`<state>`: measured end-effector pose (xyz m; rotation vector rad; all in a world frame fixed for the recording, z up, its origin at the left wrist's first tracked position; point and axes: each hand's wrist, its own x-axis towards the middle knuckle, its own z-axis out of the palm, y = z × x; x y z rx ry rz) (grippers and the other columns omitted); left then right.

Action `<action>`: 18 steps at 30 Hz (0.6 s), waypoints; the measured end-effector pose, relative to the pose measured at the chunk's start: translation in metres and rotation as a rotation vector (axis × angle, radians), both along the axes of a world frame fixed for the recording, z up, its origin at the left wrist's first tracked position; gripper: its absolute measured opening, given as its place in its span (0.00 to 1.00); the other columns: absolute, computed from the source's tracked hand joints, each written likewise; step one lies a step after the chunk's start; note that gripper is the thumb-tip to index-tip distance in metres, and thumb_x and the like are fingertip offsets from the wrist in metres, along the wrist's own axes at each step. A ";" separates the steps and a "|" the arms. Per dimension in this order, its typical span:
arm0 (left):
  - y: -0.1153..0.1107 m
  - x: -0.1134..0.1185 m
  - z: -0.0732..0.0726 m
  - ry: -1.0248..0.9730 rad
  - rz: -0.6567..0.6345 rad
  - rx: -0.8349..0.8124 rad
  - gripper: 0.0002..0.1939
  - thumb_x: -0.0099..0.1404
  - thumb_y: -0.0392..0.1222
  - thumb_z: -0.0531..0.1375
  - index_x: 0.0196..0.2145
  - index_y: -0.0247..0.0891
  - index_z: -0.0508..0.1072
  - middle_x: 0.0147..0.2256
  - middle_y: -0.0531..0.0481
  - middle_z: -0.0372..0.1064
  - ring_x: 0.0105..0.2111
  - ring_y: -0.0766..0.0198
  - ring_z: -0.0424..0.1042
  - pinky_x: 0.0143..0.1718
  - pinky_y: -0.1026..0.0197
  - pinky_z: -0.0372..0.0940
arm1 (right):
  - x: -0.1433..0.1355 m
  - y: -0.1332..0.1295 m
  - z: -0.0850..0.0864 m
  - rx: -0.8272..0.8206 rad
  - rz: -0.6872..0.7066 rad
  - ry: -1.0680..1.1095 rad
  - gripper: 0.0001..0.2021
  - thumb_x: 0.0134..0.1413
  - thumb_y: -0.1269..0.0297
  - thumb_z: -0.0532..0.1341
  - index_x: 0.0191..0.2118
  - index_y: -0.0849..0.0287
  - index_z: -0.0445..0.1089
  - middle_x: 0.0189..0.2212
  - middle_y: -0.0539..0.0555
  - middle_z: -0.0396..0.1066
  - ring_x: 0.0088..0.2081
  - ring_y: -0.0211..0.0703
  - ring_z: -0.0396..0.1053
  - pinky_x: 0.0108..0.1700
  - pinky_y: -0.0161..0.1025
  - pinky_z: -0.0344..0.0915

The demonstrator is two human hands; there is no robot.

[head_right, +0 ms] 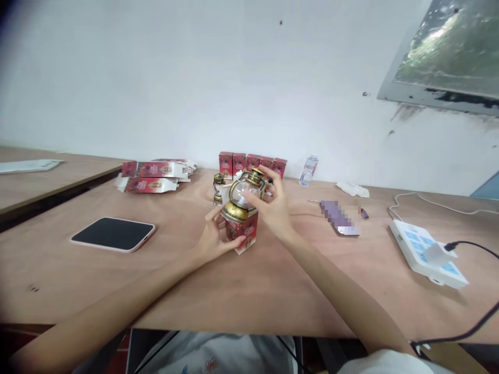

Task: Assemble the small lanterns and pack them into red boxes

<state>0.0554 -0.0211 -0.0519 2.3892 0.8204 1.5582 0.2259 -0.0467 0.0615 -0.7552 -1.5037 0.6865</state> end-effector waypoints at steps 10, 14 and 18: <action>-0.001 0.000 0.005 -0.026 -0.044 -0.041 0.43 0.55 0.45 0.65 0.58 0.43 0.42 0.55 0.35 0.56 0.54 0.49 0.65 0.49 0.43 0.67 | 0.012 0.004 0.013 0.086 0.029 -0.405 0.24 0.42 0.67 0.66 0.47 0.52 0.59 0.48 0.52 0.63 0.45 0.44 0.66 0.46 0.40 0.65; 0.000 -0.001 0.003 -0.026 -0.051 -0.089 0.45 0.53 0.47 0.66 0.59 0.44 0.41 0.55 0.36 0.57 0.53 0.48 0.65 0.48 0.43 0.67 | 0.011 -0.003 0.026 0.090 0.021 -0.698 0.21 0.41 0.72 0.65 0.43 0.55 0.60 0.42 0.50 0.65 0.43 0.44 0.65 0.44 0.39 0.62; -0.002 -0.001 0.006 -0.012 -0.098 -0.131 0.48 0.53 0.46 0.66 0.61 0.45 0.40 0.55 0.38 0.59 0.52 0.48 0.67 0.49 0.44 0.66 | 0.010 -0.007 0.032 0.059 0.047 -0.878 0.17 0.45 0.73 0.63 0.43 0.56 0.61 0.40 0.51 0.68 0.40 0.43 0.66 0.41 0.38 0.60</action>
